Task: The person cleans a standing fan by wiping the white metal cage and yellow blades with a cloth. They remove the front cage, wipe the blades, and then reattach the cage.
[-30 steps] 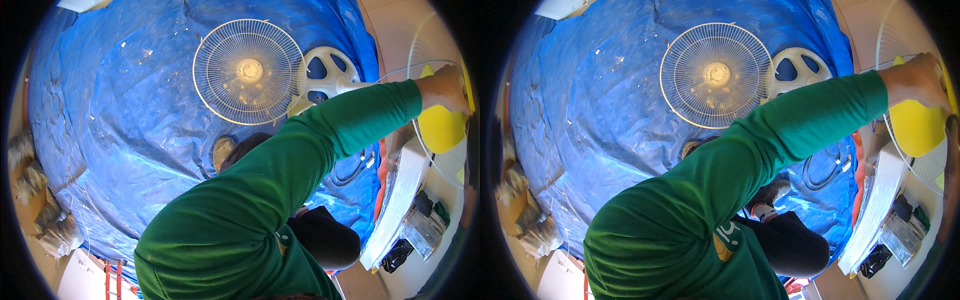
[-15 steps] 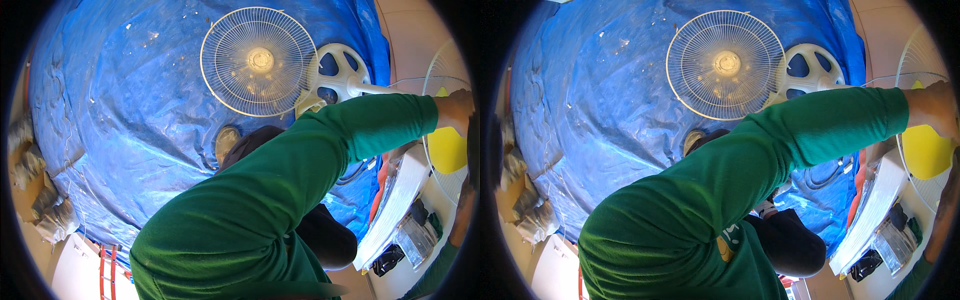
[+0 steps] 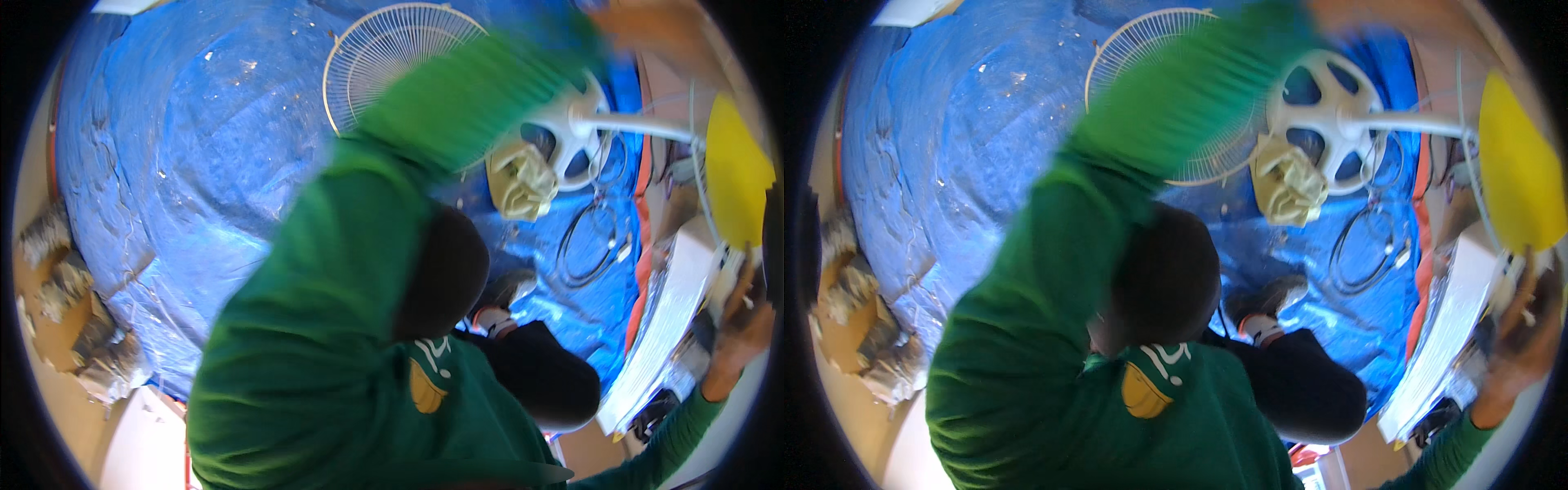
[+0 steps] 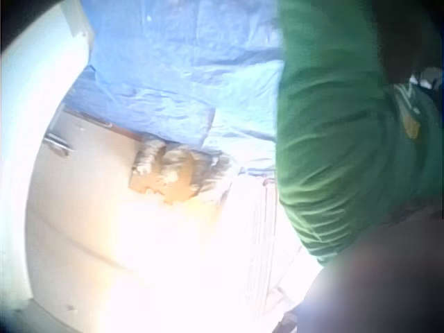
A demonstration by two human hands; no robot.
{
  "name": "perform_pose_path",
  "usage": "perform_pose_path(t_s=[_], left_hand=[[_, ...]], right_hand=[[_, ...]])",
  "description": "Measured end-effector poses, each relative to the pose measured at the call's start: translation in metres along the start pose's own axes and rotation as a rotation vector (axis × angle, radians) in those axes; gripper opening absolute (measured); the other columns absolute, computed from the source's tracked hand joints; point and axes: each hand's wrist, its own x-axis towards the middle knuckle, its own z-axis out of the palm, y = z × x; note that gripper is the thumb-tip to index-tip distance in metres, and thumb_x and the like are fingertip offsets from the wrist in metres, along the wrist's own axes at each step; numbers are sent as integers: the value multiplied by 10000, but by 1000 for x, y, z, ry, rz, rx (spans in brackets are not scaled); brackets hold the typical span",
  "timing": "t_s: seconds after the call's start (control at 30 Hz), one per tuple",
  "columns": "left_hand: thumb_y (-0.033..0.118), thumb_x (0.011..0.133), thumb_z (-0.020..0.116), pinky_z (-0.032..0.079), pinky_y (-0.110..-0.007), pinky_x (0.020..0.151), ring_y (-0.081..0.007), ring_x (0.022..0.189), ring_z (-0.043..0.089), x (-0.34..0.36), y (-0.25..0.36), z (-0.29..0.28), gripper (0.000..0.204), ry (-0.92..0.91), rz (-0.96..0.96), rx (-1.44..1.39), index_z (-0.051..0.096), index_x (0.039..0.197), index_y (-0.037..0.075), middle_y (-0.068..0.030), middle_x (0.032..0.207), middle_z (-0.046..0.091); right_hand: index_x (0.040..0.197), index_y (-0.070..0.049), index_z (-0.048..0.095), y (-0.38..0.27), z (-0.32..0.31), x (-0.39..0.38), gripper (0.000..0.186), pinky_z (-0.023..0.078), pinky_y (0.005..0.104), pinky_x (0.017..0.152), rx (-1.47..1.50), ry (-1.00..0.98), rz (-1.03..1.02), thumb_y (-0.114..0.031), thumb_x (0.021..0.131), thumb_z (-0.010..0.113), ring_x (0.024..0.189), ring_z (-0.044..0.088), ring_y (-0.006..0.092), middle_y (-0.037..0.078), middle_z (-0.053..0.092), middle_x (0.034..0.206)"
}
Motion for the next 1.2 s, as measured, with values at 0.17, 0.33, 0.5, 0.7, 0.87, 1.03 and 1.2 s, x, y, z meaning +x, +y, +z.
perform_pose_path(t_s=[0.17,0.33,0.5,0.7,0.87,1.03,1.2], left_hand=[[332,1036,771,629,-497,1015,-323,1387,667,-230,-36,-208,425,-255,-771,687,756,1407,125,-163,1421,746],[288,1005,805,517,-556,1186,-346,1440,624,-452,-21,-197,427,-297,-855,955,760,1406,150,-145,1471,717],[202,963,816,333,-625,1311,-319,1320,683,-516,-41,-145,421,-337,-487,1392,742,1375,163,-96,1325,744],[105,952,804,447,-568,1238,-325,1193,712,-464,-17,-158,264,-323,-364,1262,713,1200,105,-90,1188,726],[74,963,802,555,-460,1030,-328,1059,734,-357,67,-177,248,-231,-218,1180,704,1191,75,-109,1114,737],[216,1063,779,554,-332,775,-171,890,704,-246,150,-206,196,59,-319,1040,755,1075,22,-66,933,726],[367,1115,724,427,-250,570,-77,610,558,-204,172,-239,353,453,-611,853,765,1011,33,-1,684,603]], right_hand=[[1126,-19,744,-129,94,-100,256,548,446,752,604,-396,226,-147,943,869,858,702,332,137,725,978],[1169,-58,796,-251,193,-128,298,566,432,1022,795,-542,60,-192,910,738,1215,679,311,113,740,1250],[1512,1,599,-338,256,-90,531,477,467,1187,797,-378,-19,-96,992,631,1392,610,345,203,631,1480],[1383,-76,714,-379,318,-25,430,447,519,1200,782,-238,245,-167,963,725,1377,620,324,151,703,1386],[1279,-64,767,-306,303,9,400,493,512,1152,1056,-75,372,-306,963,808,1311,669,337,136,760,1283],[1366,-90,709,-180,282,54,383,586,479,925,1363,155,495,-281,1036,747,1138,723,356,196,750,1280],[1476,-41,631,-195,302,44,644,596,566,938,958,103,593,-483,1025,758,1071,752,463,278,771,1184]])
